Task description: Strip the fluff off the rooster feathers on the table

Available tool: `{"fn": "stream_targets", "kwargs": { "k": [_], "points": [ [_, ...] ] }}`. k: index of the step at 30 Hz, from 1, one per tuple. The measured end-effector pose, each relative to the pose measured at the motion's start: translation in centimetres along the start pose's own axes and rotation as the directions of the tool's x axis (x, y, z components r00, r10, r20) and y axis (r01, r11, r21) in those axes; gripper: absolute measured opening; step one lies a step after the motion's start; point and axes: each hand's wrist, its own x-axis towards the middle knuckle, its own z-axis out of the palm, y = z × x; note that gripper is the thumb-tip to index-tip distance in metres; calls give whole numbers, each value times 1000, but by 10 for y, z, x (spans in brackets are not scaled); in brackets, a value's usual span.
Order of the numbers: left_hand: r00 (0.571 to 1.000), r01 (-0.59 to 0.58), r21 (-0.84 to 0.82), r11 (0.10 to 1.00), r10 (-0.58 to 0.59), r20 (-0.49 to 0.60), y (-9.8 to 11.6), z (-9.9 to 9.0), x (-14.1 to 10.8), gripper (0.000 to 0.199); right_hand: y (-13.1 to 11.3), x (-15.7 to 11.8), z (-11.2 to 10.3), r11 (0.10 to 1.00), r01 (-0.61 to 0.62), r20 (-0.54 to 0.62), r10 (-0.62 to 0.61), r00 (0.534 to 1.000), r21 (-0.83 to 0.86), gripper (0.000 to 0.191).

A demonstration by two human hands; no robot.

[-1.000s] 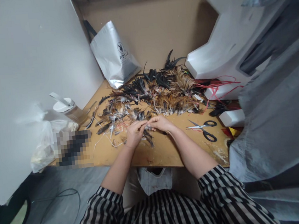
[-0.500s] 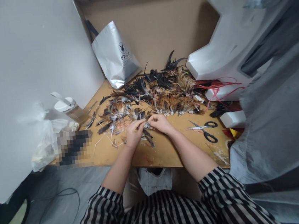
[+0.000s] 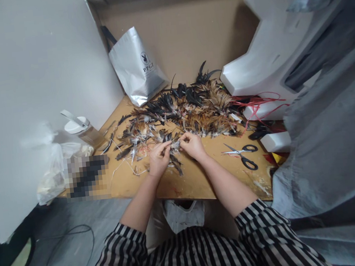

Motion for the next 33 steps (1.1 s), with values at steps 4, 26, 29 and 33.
{"fn": "stream_targets", "kwargs": {
  "k": [4,26,29,33],
  "points": [
    [999,33,-38,999,-33,-12,-1,-1,-1,22,1,7,-6,977,-84,-80,101,992,195,16],
    [992,110,-167,980,-118,-34,-8,3,-3,27,1,4,-25,930,353,251,-319,914,-103,8],
    [988,143,-200,969,-151,-25,-6,2,-3,28,-3,2,-26,915,392,252,-359,899,-93,10],
    [969,236,-320,917,-248,5,-2,3,-2,32,-8,1,-30,901,426,241,-396,886,-87,12]
  ]
}}
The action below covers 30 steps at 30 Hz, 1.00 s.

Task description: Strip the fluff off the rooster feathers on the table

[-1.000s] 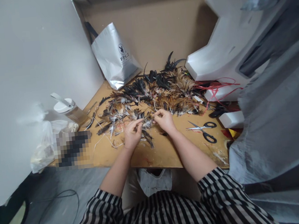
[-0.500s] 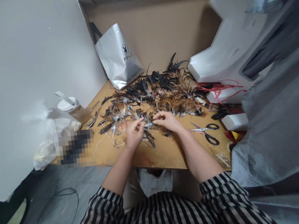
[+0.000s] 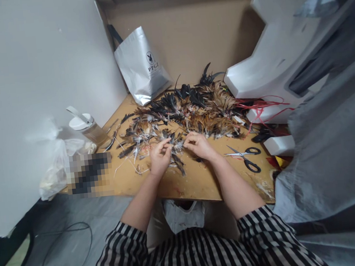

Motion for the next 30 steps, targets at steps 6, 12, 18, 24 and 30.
{"fn": "stream_targets", "kwargs": {
  "k": [6,12,18,24,30],
  "points": [
    [953,302,-254,919,-290,84,-2,2,7,36,-5,1,3,1000,-18,-177,22,984,24,12],
    [695,713,-366,598,-535,481,-2,0,10,48,-19,-1,14,994,105,-331,-86,940,40,12],
    [649,759,-442,477,-499,575,-4,-1,9,34,-24,-5,25,977,211,-234,-212,949,-28,12],
    [722,691,-453,563,-497,482,-1,-4,10,26,-25,-6,25,983,186,-149,-183,972,4,12],
    [770,638,-438,634,-502,394,3,-1,9,27,-21,0,24,942,-155,-145,205,968,297,21]
  ]
}}
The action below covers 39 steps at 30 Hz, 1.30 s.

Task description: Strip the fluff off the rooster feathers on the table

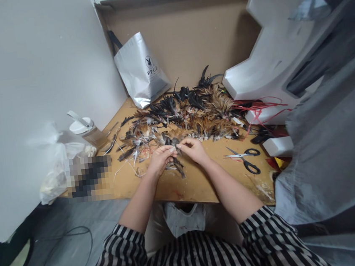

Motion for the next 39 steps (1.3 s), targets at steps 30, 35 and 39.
{"fn": "stream_targets", "kwargs": {
  "k": [30,35,39],
  "points": [
    [971,-184,307,934,220,-87,-11,3,5,27,6,1,15,878,-262,-25,296,955,402,30],
    [962,-187,328,926,240,-130,-5,7,0,35,8,11,-17,929,-236,-199,298,934,286,33],
    [951,-194,373,907,267,-155,-3,9,-4,31,21,17,-61,977,-177,-430,212,878,122,31]
  ]
}}
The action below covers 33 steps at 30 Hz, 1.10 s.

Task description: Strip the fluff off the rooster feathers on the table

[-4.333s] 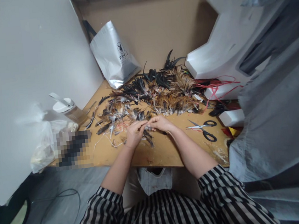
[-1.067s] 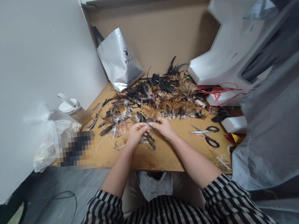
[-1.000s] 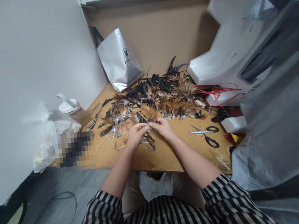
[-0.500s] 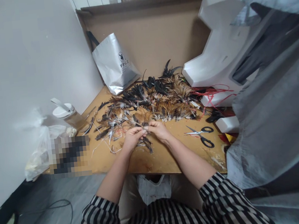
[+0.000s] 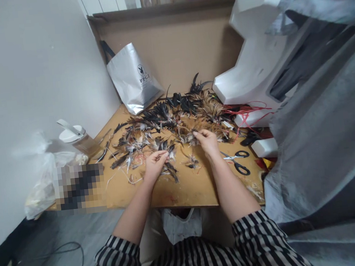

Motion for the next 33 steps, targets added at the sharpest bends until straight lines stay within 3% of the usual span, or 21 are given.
{"fn": "stream_targets", "kwargs": {
  "k": [2,6,13,16,21,27,33],
  "points": [
    [1000,-8,17,1000,8,6,-1,1,-1,30,8,10,-18,995,44,-69,-50,996,-86,30],
    [999,-35,33,999,34,37,-7,2,-1,29,28,21,-41,953,1,-84,-28,996,-304,29],
    [997,-65,43,997,63,40,-11,-1,0,28,40,23,-45,737,-127,-145,40,989,-663,22],
    [998,-58,33,998,58,16,-9,0,-1,29,38,20,-42,700,-166,-218,15,976,-695,16],
    [997,-69,18,997,70,-39,-4,-2,-1,28,35,17,-38,762,-104,-269,-95,958,-639,19],
    [990,-94,5,996,94,-102,-4,-5,2,29,33,15,-36,788,55,-200,-222,954,-613,25],
    [987,-92,-9,996,90,-136,-1,-7,2,30,37,13,-35,703,-13,-90,-73,993,-711,25]
  ]
}}
